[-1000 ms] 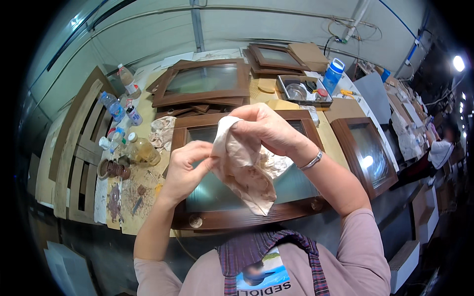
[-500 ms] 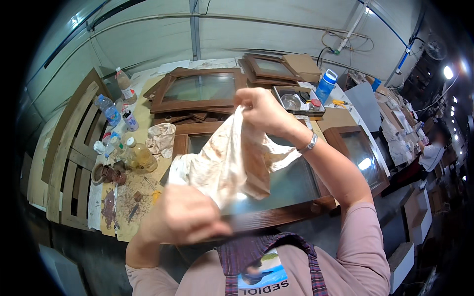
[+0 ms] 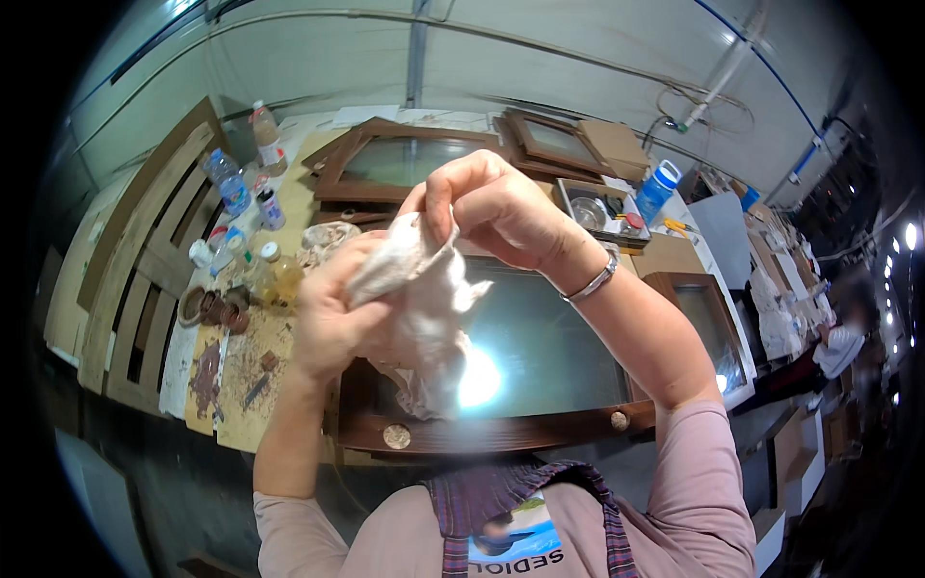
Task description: The person wipes the glass surface of several wooden frames with a cloth, peels a sticker off a paper, applies liquid from a bottle, and uses a block to clean the frame edges.
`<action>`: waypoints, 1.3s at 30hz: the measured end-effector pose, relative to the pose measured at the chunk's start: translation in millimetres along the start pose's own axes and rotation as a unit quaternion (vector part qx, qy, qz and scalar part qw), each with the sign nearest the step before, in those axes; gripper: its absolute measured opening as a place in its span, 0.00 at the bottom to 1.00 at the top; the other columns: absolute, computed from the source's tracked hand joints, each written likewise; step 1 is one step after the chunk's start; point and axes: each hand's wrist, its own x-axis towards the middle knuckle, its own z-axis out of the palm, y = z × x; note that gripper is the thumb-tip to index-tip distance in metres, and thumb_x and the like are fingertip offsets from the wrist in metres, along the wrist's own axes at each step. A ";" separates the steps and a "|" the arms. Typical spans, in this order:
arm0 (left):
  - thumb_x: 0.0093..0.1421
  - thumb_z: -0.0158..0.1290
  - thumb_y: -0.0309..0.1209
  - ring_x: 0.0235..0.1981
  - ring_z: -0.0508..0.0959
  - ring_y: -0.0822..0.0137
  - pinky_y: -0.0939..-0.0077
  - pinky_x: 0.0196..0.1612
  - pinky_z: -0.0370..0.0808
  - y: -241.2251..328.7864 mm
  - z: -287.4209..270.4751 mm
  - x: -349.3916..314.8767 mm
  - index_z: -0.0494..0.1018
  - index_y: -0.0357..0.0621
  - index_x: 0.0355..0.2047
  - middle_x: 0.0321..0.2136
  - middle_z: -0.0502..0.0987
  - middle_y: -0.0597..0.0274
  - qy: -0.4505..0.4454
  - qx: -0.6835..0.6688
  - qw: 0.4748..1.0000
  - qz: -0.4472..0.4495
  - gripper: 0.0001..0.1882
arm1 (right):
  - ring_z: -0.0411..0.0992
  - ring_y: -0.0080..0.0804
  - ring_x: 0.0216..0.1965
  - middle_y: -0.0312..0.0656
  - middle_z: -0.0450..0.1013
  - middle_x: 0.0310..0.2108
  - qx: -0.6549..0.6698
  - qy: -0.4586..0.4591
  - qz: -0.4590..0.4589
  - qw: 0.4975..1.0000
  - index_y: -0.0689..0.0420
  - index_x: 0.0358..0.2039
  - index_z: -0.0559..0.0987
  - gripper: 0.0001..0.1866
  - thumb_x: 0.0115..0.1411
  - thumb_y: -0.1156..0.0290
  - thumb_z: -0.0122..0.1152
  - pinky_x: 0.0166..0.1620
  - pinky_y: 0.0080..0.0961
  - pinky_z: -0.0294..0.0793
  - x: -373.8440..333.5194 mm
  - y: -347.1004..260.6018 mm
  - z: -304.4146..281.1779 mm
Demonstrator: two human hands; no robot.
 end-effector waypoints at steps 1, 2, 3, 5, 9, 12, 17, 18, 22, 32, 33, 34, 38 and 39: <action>0.52 0.54 0.20 0.50 0.78 0.65 0.70 0.57 0.72 13.9 -11.1 -16.4 0.73 0.28 0.53 0.48 0.78 0.56 0.074 -0.006 0.993 -0.086 0.25 | 0.78 0.37 0.36 0.53 0.80 0.37 0.001 0.000 -0.004 1.000 0.66 0.20 0.80 0.07 0.44 0.88 0.53 0.46 0.28 0.79 9.8 3.9 3.6; 0.53 0.55 0.25 0.46 0.80 0.66 0.71 0.55 0.75 17.1 -29.9 -32.9 0.73 0.27 0.53 0.46 0.79 0.57 0.100 0.009 0.995 -0.001 0.26 | 0.78 0.37 0.37 0.53 0.80 0.37 -0.013 0.010 0.012 1.000 0.66 0.19 0.80 0.07 0.44 0.87 0.53 0.46 0.29 0.79 18.5 9.3 5.8; 0.54 0.55 0.30 0.49 0.80 0.64 0.70 0.57 0.75 15.0 -55.1 -56.7 0.73 0.27 0.53 0.49 0.79 0.53 0.132 -0.015 0.990 0.039 0.27 | 0.79 0.38 0.37 0.53 0.80 0.37 -0.026 0.018 0.029 0.999 0.65 0.19 0.80 0.07 0.44 0.87 0.53 0.47 0.29 0.80 28.0 15.2 8.0; 0.61 0.50 0.30 0.53 0.80 0.53 0.60 0.59 0.75 36.2 -91.0 -106.1 0.67 0.21 0.58 0.51 0.78 0.41 0.277 0.028 0.960 -0.006 0.28 | 0.80 0.38 0.40 0.51 0.80 0.34 -0.054 0.032 0.068 0.996 0.63 0.21 0.79 0.07 0.49 0.84 0.54 0.48 0.29 0.81 48.6 28.7 12.0; 0.64 0.49 0.26 0.46 0.82 0.56 0.62 0.53 0.79 51.1 -114.8 -162.4 0.64 0.23 0.59 0.49 0.78 0.42 0.427 0.000 0.903 -0.050 0.25 | 0.79 0.30 0.37 0.45 0.79 0.33 -0.134 0.063 0.149 0.978 0.62 0.29 0.79 0.04 0.56 0.79 0.56 0.44 0.26 0.80 108.2 86.2 9.5; 0.61 0.51 0.20 0.46 0.81 0.60 0.69 0.51 0.80 21.8 -114.8 -196.0 0.65 0.30 0.60 0.47 0.78 0.50 0.521 -0.046 0.840 -0.147 0.26 | 0.78 0.31 0.39 0.46 0.79 0.37 -0.251 0.076 0.215 0.941 0.65 0.38 0.79 0.10 0.56 0.75 0.62 0.45 0.26 0.78 172.9 159.1 7.2; 0.61 0.48 0.17 0.48 0.80 0.60 0.67 0.52 0.80 -34.2 -108.0 -206.6 0.65 0.34 0.62 0.51 0.77 0.52 0.514 -0.211 0.806 -0.204 0.27 | 0.76 0.35 0.46 0.46 0.78 0.43 -0.471 0.098 0.180 0.858 0.67 0.53 0.76 0.31 0.50 0.66 0.73 0.51 0.30 0.74 259.5 300.7 -31.7; 0.61 0.47 0.16 0.48 0.80 0.60 0.66 0.52 0.80 -42.6 -107.7 -205.7 0.64 0.34 0.62 0.52 0.76 0.51 0.502 -0.235 0.807 -0.206 0.27 | 0.75 0.35 0.48 0.46 0.78 0.44 -0.509 0.110 0.173 0.836 0.67 0.55 0.75 0.35 0.49 0.65 0.75 0.51 0.31 0.74 271.5 321.4 -38.7; 0.59 0.44 0.13 0.53 0.78 0.60 0.67 0.57 0.76 -70.8 -114.7 -221.5 0.63 0.34 0.64 0.55 0.75 0.51 0.511 -0.254 0.794 -0.210 0.30 | 0.79 0.42 0.48 0.50 0.81 0.46 -0.373 0.103 0.158 0.909 0.65 0.46 0.81 0.31 0.46 0.58 0.80 0.52 0.34 0.76 301.0 350.2 -9.7; 0.57 0.41 0.14 0.48 0.81 0.59 0.65 0.51 0.79 -119.4 -153.5 -213.1 0.63 0.37 0.64 0.52 0.76 0.51 0.516 -0.243 0.781 -0.254 0.32 | 0.76 0.44 0.47 0.46 0.80 0.38 -0.678 -0.163 -0.082 0.712 0.55 0.33 0.84 0.13 0.47 0.64 0.67 0.53 0.38 0.76 267.3 286.7 96.0; 0.56 0.41 0.14 0.47 0.81 0.60 0.65 0.51 0.79 -125.0 -155.6 -212.6 0.63 0.37 0.64 0.52 0.76 0.52 0.511 -0.235 0.787 -0.256 0.32 | 0.75 0.45 0.42 0.44 0.78 0.34 -0.679 -0.181 -0.101 0.705 0.54 0.32 0.82 0.12 0.45 0.68 0.68 0.47 0.40 0.75 262.3 289.0 99.0; 0.56 0.41 0.13 0.46 0.81 0.60 0.66 0.51 0.79 -129.4 -156.3 -208.9 0.63 0.38 0.65 0.51 0.76 0.53 0.501 -0.228 0.795 -0.257 0.33 | 0.75 0.45 0.43 0.44 0.78 0.34 -0.700 -0.200 -0.112 0.676 0.54 0.32 0.82 0.11 0.45 0.67 0.67 0.48 0.41 0.74 255.3 287.4 102.0; 0.53 0.41 0.10 0.52 0.77 0.65 0.72 0.54 0.75 -141.2 -153.3 -194.2 0.62 0.37 0.66 0.56 0.73 0.55 0.493 -0.218 0.807 -0.242 0.37 | 0.73 0.44 0.45 0.44 0.78 0.34 -0.759 -0.264 -0.080 0.589 0.56 0.29 0.81 0.10 0.44 0.69 0.65 0.52 0.41 0.71 240.3 282.4 111.4; 0.52 0.41 0.09 0.53 0.76 0.66 0.73 0.56 0.73 -144.9 -152.5 -193.9 0.62 0.37 0.65 0.55 0.74 0.56 0.489 -0.221 0.809 -0.242 0.37 | 0.73 0.43 0.45 0.44 0.78 0.33 -0.766 -0.262 -0.083 0.581 0.57 0.29 0.81 0.10 0.44 0.69 0.65 0.53 0.41 0.71 238.6 287.4 107.4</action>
